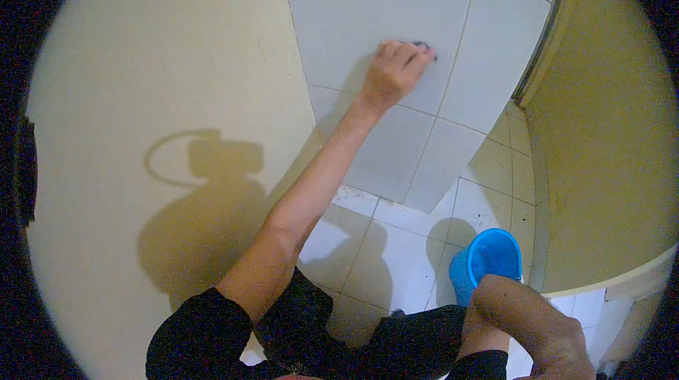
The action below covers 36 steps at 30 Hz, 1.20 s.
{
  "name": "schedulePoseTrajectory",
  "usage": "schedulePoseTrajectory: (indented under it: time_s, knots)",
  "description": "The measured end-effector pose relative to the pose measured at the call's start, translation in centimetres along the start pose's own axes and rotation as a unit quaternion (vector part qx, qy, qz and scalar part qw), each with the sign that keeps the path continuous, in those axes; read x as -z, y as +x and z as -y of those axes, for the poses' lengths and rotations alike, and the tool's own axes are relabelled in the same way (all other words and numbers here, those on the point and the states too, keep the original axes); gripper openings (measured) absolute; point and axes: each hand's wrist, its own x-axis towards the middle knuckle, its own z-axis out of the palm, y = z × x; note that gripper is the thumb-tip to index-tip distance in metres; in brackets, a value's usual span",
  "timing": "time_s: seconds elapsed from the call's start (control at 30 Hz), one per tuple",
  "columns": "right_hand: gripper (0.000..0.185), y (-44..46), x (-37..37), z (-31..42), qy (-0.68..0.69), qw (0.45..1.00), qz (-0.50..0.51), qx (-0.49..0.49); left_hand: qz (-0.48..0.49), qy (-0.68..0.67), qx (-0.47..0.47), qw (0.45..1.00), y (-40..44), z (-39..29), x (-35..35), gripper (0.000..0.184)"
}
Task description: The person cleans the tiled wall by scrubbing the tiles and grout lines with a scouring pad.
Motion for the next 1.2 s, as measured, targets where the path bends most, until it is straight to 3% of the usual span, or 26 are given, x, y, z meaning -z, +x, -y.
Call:
schedulePoseTrajectory:
  time_s: [0.1,0.13,0.17,0.23,0.27,0.3,0.33,0.43,0.5,0.53,0.57,0.63,0.67,0.7,0.83,0.97,1.07,1.17,1.2]
  knots:
    - [0.022,0.0,0.6,-0.2,0.003,0.999,0.032,0.016,-0.043,0.010,0.107,0.993,1.0,0.8,0.5,0.014]
    - [0.009,-1.1,0.2,-0.7,-0.006,0.996,-0.035,0.085,-0.074,0.004,0.159,0.984,1.1,0.8,0.6,0.014]
    - [0.016,-2.9,-0.7,-1.9,-0.014,0.983,-0.100,0.154,-0.104,-0.001,0.211,0.972,1.3,0.8,0.7,0.014]
    - [0.016,-2.2,-1.2,-2.2,-0.014,0.980,-0.121,0.156,-0.054,0.013,0.105,0.993,0.6,1.1,0.4,0.009]
    - [0.008,-1.3,-0.8,-1.2,-0.007,0.993,-0.077,0.088,-0.025,-0.009,0.046,0.999,0.2,0.7,0.2,0.010]
    - [0.021,-0.2,-0.5,-0.7,0.000,0.999,-0.031,0.021,0.004,-0.030,-0.014,0.999,0.0,0.4,0.1,0.010]
    - [0.020,-0.1,-0.4,-0.7,0.003,1.000,-0.028,0.015,0.034,-0.067,-0.079,0.994,-0.1,0.3,0.0,0.012]
    - [0.020,0.1,-0.4,-0.7,0.003,1.000,-0.022,0.019,0.050,-0.054,-0.072,0.995,0.1,-0.2,-0.5,0.012]
    - [0.021,0.0,-0.4,-1.0,-0.005,0.998,-0.022,0.056,0.013,-0.021,-0.012,1.000,0.7,0.5,-0.6,0.014]
    - [0.007,-1.1,-0.7,-1.4,-0.004,0.991,-0.069,0.115,-0.006,-0.005,0.018,1.000,1.0,0.7,-0.5,0.015]
    - [0.015,-2.9,-1.1,-2.2,-0.004,0.978,-0.116,0.174,-0.023,-0.001,0.060,0.998,1.2,0.7,-0.4,0.015]
    - [0.014,-2.1,-1.0,-2.2,-0.005,0.982,-0.101,0.160,-0.055,0.010,0.144,0.988,1.3,0.8,0.0,0.016]
    - [0.007,-1.1,-0.2,-0.8,-0.005,0.995,-0.040,0.088,-0.027,0.003,0.085,0.996,1.1,0.6,0.1,0.016]
    - [0.021,-0.1,0.1,-0.3,-0.003,1.000,0.023,0.016,0.002,-0.003,0.027,1.000,0.4,0.4,0.0,0.016]
    - [0.019,-0.1,-0.4,-0.2,-0.008,1.000,-0.001,-0.015,0.065,-0.047,-0.132,0.988,-0.7,-0.8,-0.4,0.015]
    - [0.018,0.0,0.3,-0.1,-0.006,1.000,0.020,0.006,0.018,-0.027,-0.023,0.999,0.5,0.3,-0.2,0.014]
    - [0.019,-0.1,0.3,0.2,0.004,1.000,0.004,-0.028,-0.053,-0.001,0.131,0.990,1.2,1.3,0.4,0.010]
    - [0.018,-0.4,-0.5,0.2,-0.011,1.000,-0.020,-0.020,-0.049,0.015,0.154,0.987,0.1,1.2,0.4,0.013]
    - [0.018,-0.5,-0.7,0.1,-0.020,0.999,-0.025,-0.007,-0.027,0.009,0.092,0.995,-0.7,1.1,0.2,0.014]
